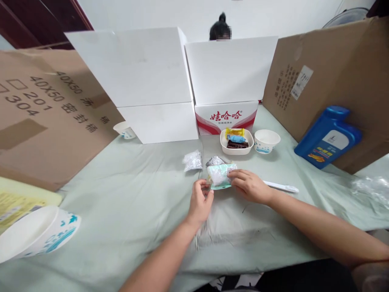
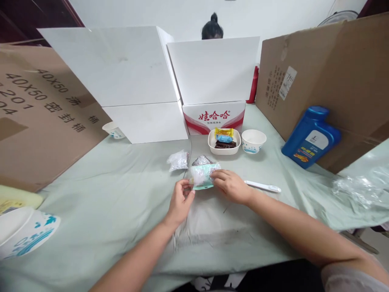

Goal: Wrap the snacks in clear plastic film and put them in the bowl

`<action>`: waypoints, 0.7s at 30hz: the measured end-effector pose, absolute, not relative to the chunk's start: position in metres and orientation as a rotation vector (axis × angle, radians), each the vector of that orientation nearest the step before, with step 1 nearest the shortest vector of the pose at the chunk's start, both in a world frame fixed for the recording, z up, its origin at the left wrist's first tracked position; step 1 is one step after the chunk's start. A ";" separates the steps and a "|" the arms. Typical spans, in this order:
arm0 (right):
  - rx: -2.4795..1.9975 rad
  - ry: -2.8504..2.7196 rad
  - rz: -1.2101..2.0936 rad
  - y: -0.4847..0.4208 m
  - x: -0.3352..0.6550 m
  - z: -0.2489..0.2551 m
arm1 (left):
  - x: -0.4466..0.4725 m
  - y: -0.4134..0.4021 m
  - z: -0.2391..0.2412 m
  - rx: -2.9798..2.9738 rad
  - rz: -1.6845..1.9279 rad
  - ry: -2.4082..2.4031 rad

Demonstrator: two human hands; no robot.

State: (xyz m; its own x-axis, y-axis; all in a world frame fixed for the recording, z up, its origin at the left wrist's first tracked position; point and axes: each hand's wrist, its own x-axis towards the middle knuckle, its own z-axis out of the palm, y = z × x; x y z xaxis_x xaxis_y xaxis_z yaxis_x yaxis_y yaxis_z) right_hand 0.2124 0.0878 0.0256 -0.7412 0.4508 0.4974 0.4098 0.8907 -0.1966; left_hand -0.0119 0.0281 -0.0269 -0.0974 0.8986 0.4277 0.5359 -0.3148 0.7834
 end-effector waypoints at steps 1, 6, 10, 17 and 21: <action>-0.623 -2.517 0.110 0.082 0.215 0.019 | -0.011 0.028 -0.027 1.867 1.392 1.563; -0.654 -2.474 0.225 0.070 0.214 0.013 | -0.009 0.023 -0.017 2.172 1.250 1.471; -0.581 -2.449 0.333 0.063 0.212 0.018 | -0.010 0.020 -0.014 2.098 1.266 1.508; -1.011 -2.114 0.455 0.066 0.213 0.005 | -0.014 0.021 -0.011 2.200 1.190 1.449; -1.004 -2.160 0.720 0.057 0.210 0.012 | -0.016 0.015 -0.005 2.246 1.102 1.508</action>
